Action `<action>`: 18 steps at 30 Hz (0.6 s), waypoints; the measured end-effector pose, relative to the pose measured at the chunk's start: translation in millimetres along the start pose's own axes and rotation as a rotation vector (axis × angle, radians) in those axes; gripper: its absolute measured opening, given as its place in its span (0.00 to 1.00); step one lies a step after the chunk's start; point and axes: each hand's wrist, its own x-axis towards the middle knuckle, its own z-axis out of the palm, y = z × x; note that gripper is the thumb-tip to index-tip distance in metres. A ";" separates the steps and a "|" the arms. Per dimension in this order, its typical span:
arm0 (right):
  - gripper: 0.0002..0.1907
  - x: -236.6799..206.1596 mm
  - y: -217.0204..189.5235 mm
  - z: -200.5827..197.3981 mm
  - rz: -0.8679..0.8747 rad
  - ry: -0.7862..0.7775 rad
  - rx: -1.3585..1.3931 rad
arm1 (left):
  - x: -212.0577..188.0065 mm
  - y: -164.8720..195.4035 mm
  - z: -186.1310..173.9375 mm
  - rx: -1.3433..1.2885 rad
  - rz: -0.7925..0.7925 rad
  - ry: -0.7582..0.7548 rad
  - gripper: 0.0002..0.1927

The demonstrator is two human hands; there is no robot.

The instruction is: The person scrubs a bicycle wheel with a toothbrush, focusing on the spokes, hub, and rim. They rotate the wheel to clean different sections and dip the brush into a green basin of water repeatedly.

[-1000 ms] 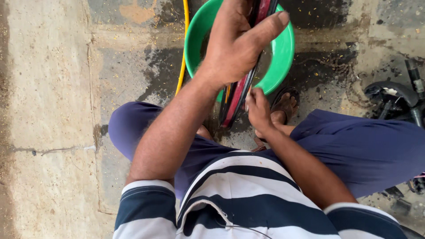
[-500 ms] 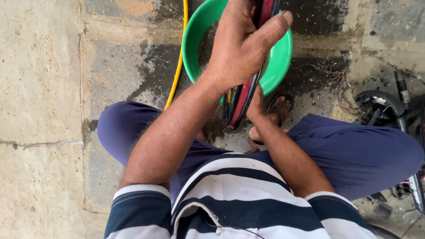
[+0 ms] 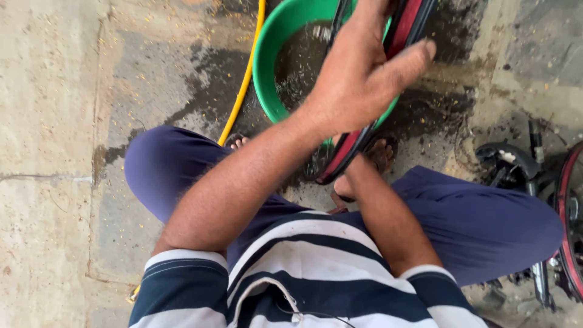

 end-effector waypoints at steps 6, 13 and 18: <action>0.13 -3.3 -2.5 1.5 -0.017 -0.005 -0.085 | -0.9 0.3 1.2 0.005 0.213 -0.017 0.29; 0.15 -7.5 -3.9 2.4 -0.023 0.010 -0.152 | -0.3 -2.6 3.9 -0.028 0.136 -0.040 0.26; 0.17 5.3 -2.5 -5.0 -0.014 0.038 -0.052 | -0.8 -4.9 2.6 -0.050 -0.207 -0.054 0.23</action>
